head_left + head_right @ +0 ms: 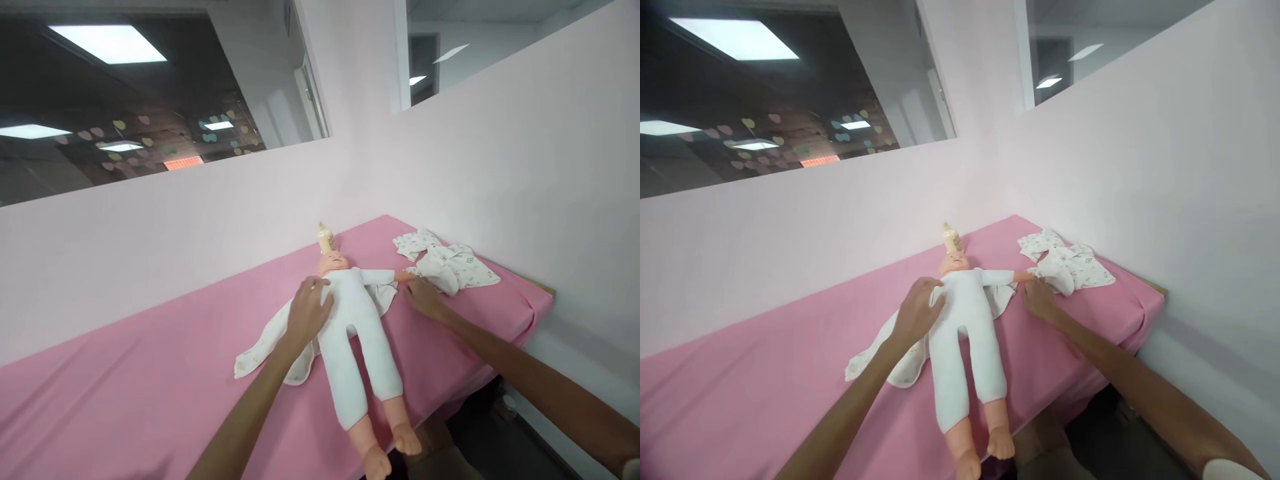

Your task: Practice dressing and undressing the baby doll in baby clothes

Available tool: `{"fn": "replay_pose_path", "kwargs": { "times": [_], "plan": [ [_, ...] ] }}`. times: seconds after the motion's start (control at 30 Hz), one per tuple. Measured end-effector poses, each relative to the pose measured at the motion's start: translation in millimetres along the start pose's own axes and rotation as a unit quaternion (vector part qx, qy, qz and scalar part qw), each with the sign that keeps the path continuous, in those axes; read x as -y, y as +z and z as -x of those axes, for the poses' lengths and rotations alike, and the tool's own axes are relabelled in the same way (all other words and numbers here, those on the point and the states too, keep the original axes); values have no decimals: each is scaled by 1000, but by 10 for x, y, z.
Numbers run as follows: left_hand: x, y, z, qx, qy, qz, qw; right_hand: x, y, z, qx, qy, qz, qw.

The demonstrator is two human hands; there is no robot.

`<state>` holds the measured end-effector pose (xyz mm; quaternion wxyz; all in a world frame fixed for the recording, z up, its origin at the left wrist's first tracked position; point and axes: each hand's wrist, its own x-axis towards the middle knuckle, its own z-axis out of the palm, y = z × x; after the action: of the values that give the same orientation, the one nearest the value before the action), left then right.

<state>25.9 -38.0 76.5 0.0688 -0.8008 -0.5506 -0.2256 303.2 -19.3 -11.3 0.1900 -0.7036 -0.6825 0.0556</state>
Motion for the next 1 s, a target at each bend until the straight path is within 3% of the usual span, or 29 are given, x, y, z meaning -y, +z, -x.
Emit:
{"fn": "replay_pose_path", "kwargs": {
  "times": [0.1, 0.2, 0.33, 0.47, 0.67, 0.77, 0.9, 1.0],
  "plan": [
    [-319, 361, -515, 107, 103, -33, 988, -97, 141, -29, 0, -26, -2, 1000],
    [-626, 718, -915, 221, 121, -78, 964, -47, 190, -117, -19, -29, -24, 999],
    [-814, 936, -1140, 256, 101, -113, 955, 18, 116, -258, -11, -15, -103, 995],
    [-752, 850, -1168, 243, 82, -125, 958, 113, 110, -335, -15, 18, -146, 989],
    [-624, 649, -1146, 205, 62, -111, 970, 175, 132, -353, 5, 19, -57, 998],
    [-596, 616, -1104, 218, 63, -111, 968, -35, -69, -486, 8, 34, -61, 998],
    [-571, 570, -1013, 228, 60, -103, 966, -503, -484, -761, -17, 107, -53, 993],
    [-587, 547, -959, 234, 65, -90, 966, -721, -627, -875, -23, 146, -38, 988]
  ]
}}
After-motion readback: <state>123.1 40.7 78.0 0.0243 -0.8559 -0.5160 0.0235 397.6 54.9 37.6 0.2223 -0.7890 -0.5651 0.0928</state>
